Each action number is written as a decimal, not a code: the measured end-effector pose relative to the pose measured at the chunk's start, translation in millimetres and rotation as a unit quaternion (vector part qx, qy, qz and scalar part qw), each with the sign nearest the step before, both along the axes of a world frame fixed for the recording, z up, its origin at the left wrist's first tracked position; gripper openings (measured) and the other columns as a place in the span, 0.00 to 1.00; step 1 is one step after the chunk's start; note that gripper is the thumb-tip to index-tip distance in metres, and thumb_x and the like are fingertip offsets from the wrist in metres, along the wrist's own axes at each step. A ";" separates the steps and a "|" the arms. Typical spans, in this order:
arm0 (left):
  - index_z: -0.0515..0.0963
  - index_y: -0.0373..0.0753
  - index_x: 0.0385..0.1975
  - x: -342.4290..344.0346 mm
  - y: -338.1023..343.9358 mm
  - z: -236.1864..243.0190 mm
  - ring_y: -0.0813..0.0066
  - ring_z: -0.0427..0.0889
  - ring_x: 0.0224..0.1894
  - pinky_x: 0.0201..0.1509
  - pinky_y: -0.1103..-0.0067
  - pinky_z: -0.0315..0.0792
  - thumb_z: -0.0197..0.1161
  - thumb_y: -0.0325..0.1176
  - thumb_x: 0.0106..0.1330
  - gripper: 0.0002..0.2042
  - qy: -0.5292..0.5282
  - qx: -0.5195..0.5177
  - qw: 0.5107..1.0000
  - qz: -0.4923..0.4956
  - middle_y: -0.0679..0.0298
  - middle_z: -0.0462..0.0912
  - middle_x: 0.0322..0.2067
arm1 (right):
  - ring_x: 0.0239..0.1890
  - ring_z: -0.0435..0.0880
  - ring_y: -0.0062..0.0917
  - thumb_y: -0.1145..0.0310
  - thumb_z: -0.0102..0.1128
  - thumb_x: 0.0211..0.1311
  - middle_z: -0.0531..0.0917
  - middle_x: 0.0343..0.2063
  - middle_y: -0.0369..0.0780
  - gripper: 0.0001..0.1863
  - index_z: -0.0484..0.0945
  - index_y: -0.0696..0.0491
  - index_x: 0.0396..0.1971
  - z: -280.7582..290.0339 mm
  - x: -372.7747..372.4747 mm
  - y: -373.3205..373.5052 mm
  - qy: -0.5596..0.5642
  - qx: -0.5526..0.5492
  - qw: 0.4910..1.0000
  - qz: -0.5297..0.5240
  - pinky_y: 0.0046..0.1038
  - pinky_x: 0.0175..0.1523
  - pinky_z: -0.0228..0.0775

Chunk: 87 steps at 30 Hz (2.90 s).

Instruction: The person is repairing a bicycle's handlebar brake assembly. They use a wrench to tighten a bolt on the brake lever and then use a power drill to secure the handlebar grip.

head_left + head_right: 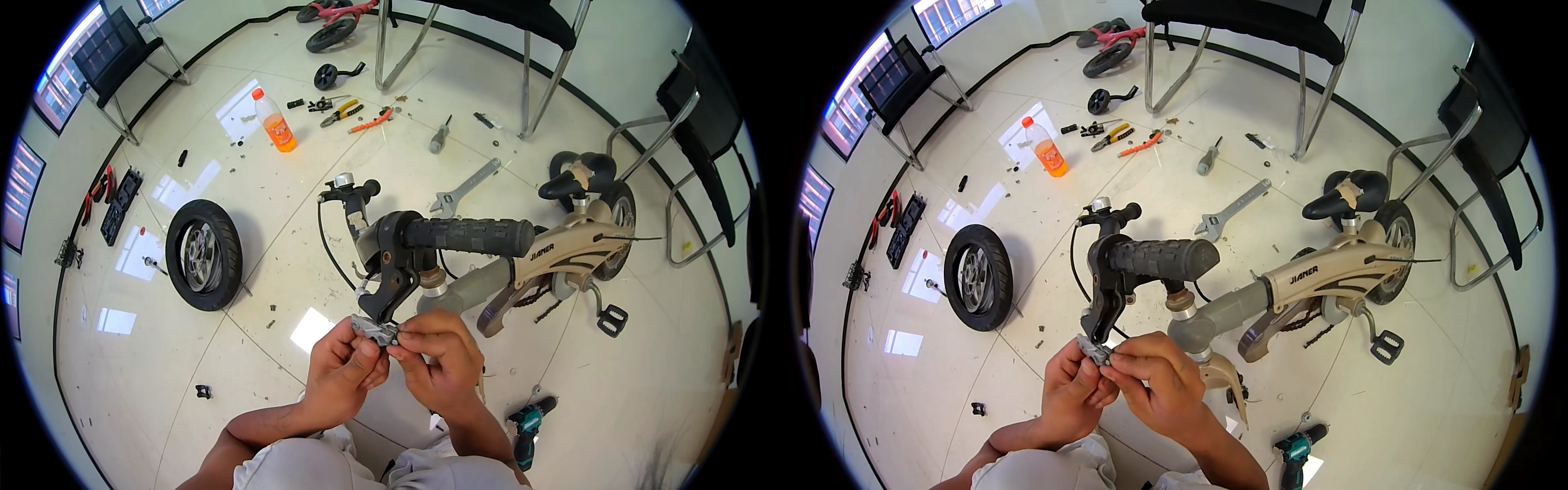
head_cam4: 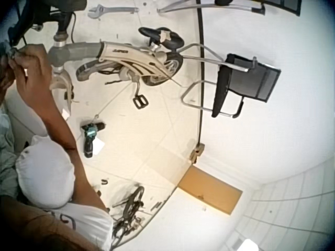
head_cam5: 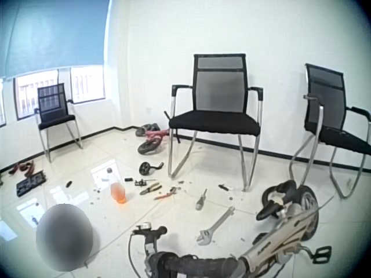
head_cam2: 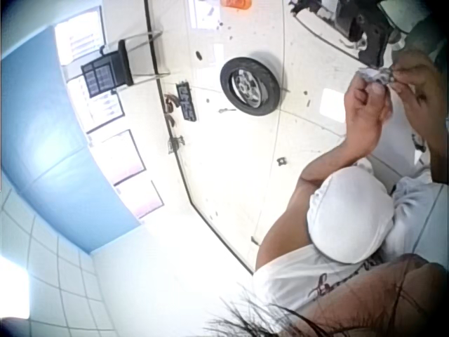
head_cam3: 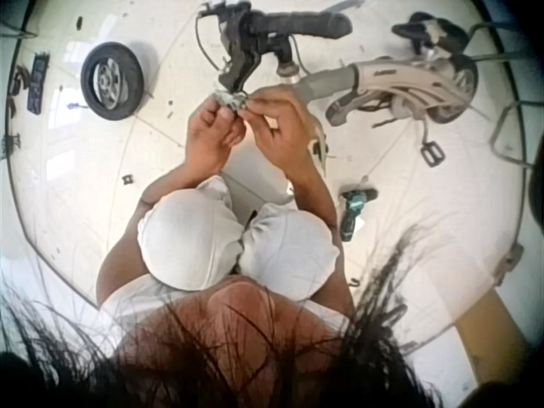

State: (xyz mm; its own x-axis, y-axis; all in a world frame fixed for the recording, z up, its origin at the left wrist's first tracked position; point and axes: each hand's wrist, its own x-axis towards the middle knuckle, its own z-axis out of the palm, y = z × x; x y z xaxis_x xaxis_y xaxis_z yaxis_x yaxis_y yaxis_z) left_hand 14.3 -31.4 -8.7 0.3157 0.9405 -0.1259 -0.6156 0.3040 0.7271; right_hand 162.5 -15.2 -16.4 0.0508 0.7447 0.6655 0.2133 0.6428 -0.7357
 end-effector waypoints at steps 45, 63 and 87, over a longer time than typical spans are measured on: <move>0.70 0.35 0.30 -35.8 24.4 46.3 0.87 0.64 0.19 0.21 0.81 0.60 0.59 0.36 0.74 0.13 0.434 0.135 0.869 -0.197 0.71 0.71 0.16 | 0.32 0.87 0.30 0.69 0.81 0.42 0.84 0.35 0.39 0.25 0.83 0.57 0.43 2.5 16.1 -9.2 -0.099 0.037 0.994 -0.001 0.27 0.33 0.81; 0.75 0.30 0.45 0.8 -3.9 3.7 0.83 0.76 0.27 0.32 0.83 0.72 0.58 0.33 0.75 0.11 0.187 0.113 0.975 -0.030 0.64 0.81 0.31 | 0.21 0.82 0.23 0.76 0.74 0.53 0.84 0.29 0.40 0.12 0.80 0.59 0.37 8.9 1.5 -35.1 -0.035 -0.064 0.989 -0.132 0.21 0.24 0.72; 0.75 0.28 0.48 -27.9 4.3 23.0 0.78 0.77 0.21 0.25 0.81 0.72 0.53 0.31 0.76 0.12 0.123 -0.004 0.977 -0.173 0.56 0.82 0.28 | 0.18 0.74 0.31 0.75 0.61 0.58 0.76 0.22 0.39 0.06 0.73 0.56 0.28 15.6 16.4 -17.7 -0.100 -0.083 0.992 0.004 0.32 0.24 0.65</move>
